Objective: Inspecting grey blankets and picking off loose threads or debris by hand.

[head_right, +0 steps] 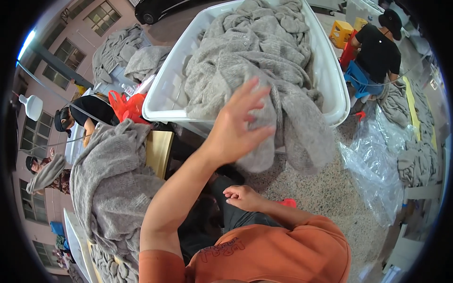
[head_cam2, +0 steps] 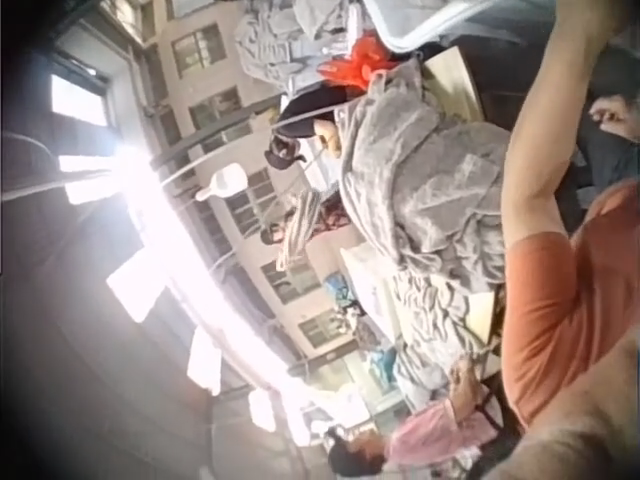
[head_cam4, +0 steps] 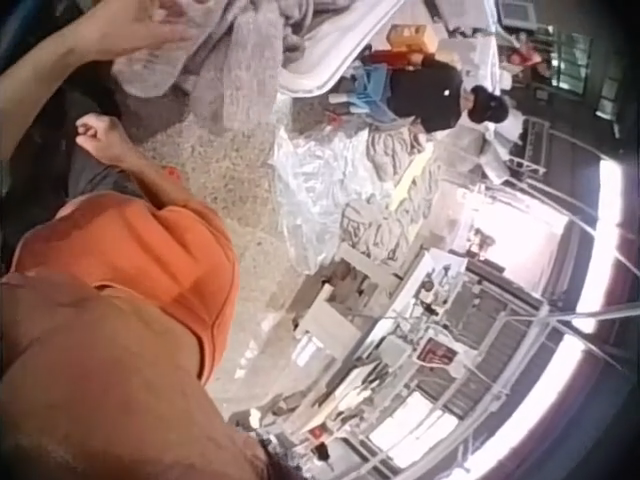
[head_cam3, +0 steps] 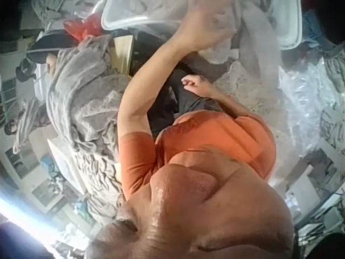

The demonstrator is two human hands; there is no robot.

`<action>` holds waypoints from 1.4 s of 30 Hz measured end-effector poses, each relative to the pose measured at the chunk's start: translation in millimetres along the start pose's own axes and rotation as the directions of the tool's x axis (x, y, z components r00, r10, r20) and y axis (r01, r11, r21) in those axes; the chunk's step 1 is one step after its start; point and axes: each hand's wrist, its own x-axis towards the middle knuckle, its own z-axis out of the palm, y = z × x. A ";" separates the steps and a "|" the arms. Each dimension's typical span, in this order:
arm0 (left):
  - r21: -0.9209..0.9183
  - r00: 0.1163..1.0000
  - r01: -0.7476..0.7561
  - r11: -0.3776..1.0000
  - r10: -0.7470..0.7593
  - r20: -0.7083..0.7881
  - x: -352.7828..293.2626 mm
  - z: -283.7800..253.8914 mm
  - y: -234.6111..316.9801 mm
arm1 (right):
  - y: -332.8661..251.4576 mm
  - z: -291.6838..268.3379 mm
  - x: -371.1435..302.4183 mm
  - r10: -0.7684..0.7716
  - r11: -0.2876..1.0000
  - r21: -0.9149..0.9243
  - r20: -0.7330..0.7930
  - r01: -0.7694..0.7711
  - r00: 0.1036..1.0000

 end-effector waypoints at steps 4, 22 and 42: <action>-0.020 0.936 0.331 0.943 -0.326 0.130 -72.3 -7.3 -31.5 | 15.4 5.6 -6.7 0.067 0.998 -0.003 0.030 -0.067 0.997; 0.142 0.631 0.732 0.666 -0.742 0.229 -251.0 25.0 -85.9 | 82.1 -80.6 68.7 0.259 0.723 0.687 -0.364 0.070 0.895; 0.070 0.094 0.720 0.690 0.003 -0.996 -374.2 -168.7 9.0 | -54.7 -0.5 42.8 0.085 0.951 0.296 0.046 -0.094 0.995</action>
